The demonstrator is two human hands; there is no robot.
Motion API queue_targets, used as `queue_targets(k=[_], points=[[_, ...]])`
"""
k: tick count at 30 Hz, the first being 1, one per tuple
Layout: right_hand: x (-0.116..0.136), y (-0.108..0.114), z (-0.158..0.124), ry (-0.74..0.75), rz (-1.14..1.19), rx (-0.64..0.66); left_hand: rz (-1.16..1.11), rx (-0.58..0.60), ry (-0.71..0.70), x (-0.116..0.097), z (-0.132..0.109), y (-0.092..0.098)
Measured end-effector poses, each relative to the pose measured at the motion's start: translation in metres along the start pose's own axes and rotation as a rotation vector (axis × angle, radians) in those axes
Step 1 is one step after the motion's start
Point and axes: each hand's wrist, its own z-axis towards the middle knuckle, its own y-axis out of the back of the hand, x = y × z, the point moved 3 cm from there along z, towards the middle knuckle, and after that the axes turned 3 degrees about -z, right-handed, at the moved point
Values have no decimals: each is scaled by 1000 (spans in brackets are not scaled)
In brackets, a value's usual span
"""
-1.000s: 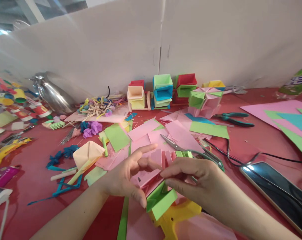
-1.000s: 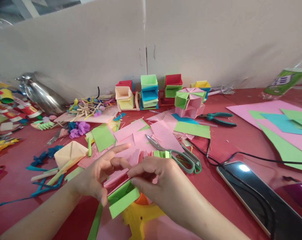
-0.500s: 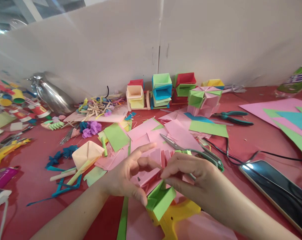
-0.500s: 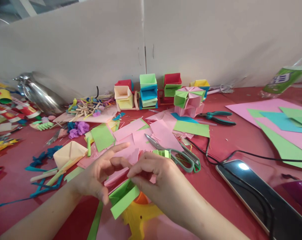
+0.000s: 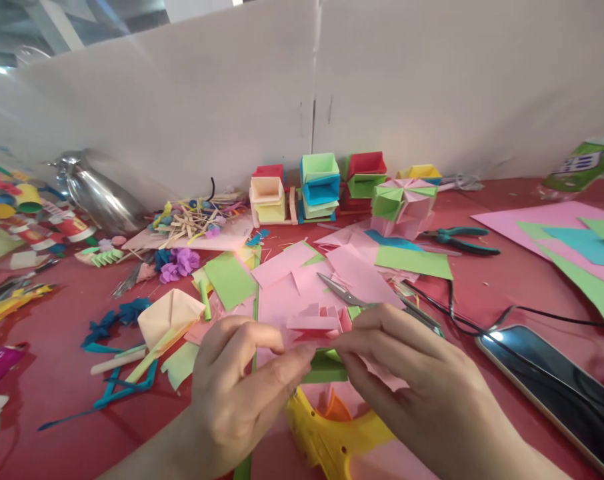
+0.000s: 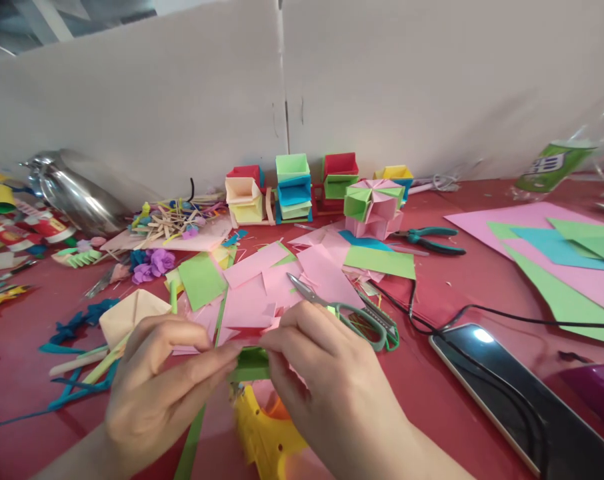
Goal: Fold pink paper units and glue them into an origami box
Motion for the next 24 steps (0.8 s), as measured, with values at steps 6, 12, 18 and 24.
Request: queue_targets(k=[6,12,18,24], points=[[1,-6,-1,59,-44,4,63,110,38,0,6,-5],[-4,-9,-2,-18,58,66,57,111,12,0,9,-4],[-5,-12,-2,-93,155,142,71,122,8,-2,6,-10],[3,-20,-5,30,-47,124,82,133,1,-8,1,-13]])
